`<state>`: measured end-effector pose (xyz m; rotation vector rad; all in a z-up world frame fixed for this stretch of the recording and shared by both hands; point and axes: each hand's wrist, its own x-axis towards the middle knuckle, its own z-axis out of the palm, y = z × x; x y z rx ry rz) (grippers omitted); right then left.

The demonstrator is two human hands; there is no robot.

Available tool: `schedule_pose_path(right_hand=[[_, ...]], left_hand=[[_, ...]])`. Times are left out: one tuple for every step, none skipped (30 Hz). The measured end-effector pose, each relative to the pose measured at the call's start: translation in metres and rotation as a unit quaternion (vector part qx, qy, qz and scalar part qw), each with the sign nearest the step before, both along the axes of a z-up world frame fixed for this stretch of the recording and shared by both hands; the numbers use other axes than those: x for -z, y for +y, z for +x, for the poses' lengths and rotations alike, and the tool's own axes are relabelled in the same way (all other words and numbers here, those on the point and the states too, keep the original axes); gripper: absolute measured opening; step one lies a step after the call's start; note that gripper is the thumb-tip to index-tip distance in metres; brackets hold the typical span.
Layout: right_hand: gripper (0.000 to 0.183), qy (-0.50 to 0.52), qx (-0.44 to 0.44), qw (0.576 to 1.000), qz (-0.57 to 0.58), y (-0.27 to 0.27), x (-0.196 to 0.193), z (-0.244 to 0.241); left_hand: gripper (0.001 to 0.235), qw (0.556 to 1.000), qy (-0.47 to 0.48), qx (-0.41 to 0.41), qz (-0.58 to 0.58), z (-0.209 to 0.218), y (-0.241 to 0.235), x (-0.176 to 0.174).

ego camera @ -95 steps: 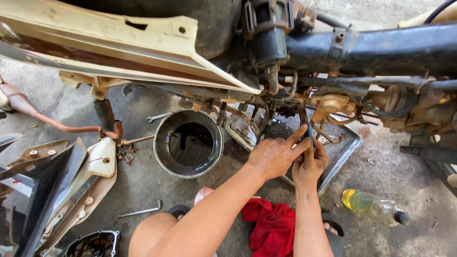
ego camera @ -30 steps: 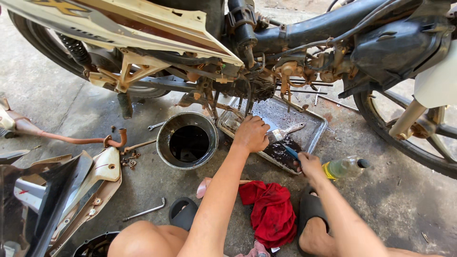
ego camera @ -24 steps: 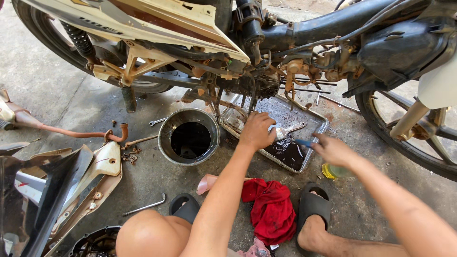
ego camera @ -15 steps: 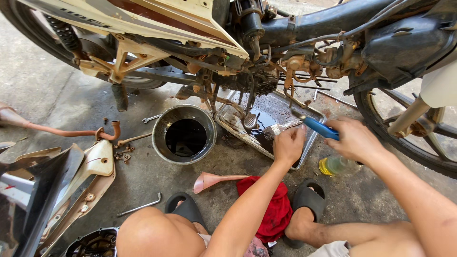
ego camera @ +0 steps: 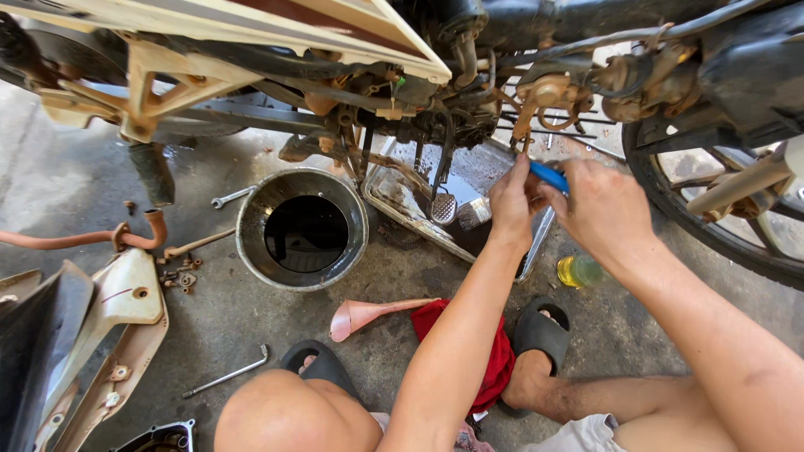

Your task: The person works on the underside of a motorcycle, using a wrench and a screwdriver to loosen and tighten bolts on the engine area. A metal tray and a bucket are positioned below to catch draining fluids.

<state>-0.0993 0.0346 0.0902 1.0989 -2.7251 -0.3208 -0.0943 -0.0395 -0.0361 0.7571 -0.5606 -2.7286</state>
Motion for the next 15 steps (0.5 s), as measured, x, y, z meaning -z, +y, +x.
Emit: schedule_pose_path(right_hand=[[0.055, -0.005, 0.003, 1.0, 0.006, -0.002, 0.002, -0.002], [0.046, 0.03, 0.009, 0.999, 0.013, -0.004, 0.004, -0.005], [0.045, 0.065, 0.015, 0.998, 0.02, -0.006, 0.006, -0.008], [0.045, 0.06, 0.014, 0.998, 0.026, -0.009, 0.004, -0.008], [0.044, 0.066, 0.016, 0.997, 0.039, -0.012, 0.003, -0.008], [0.043, 0.073, 0.016, 0.996, 0.05, -0.016, 0.0, -0.009], [0.043, 0.07, 0.013, 0.996, 0.055, -0.017, 0.002, -0.009], [0.037, 0.119, -0.007, 0.989, 0.089, -0.019, 0.003, -0.009], [0.031, 0.167, -0.027, 0.978, 0.121, -0.021, 0.003, -0.008], [0.031, 0.165, -0.029, 0.978, 0.124, -0.024, 0.005, -0.009], [0.029, 0.195, -0.042, 0.97, 0.137, -0.027, 0.006, -0.009], [0.028, 0.225, -0.054, 0.961, 0.15, -0.028, 0.008, -0.009], [0.028, 0.222, -0.055, 0.961, 0.153, -0.03, 0.008, -0.008], [0.022, 0.224, -0.055, 0.96, 0.157, -0.032, 0.008, -0.008], [0.017, 0.225, -0.054, 0.959, 0.161, -0.034, 0.007, -0.008]], left_hand=[[0.03, 1.0, -0.005, 0.003, 0.006, -0.005, -0.001, -0.002], [0.029, 1.0, 0.007, -0.007, 0.016, -0.011, -0.003, -0.004], [0.029, 0.999, 0.019, -0.017, 0.026, -0.016, -0.005, -0.006], [0.029, 0.999, 0.014, -0.018, 0.032, -0.019, -0.004, -0.006], [0.032, 0.998, 0.022, -0.031, 0.042, -0.022, -0.003, -0.005], [0.036, 0.997, 0.031, -0.045, 0.05, -0.026, -0.003, -0.006], [0.036, 0.997, 0.027, -0.047, 0.055, -0.028, 0.001, -0.002], [0.04, 0.996, 0.025, -0.049, 0.067, -0.032, 0.003, 0.002], [0.044, 0.995, 0.023, -0.05, 0.079, -0.035, 0.006, 0.006], [0.044, 0.995, 0.021, -0.052, 0.082, -0.033, 0.003, 0.004], [0.045, 0.994, 0.033, -0.05, 0.093, -0.031, 0.0, 0.003], [0.047, 0.992, 0.045, -0.047, 0.104, -0.029, -0.001, 0.001], [0.047, 0.992, 0.042, -0.048, 0.108, -0.029, -0.003, 0.0], [0.045, 0.991, 0.037, -0.052, 0.116, -0.03, -0.004, -0.001], [0.043, 0.99, 0.033, -0.055, 0.124, -0.03, -0.006, -0.003]])
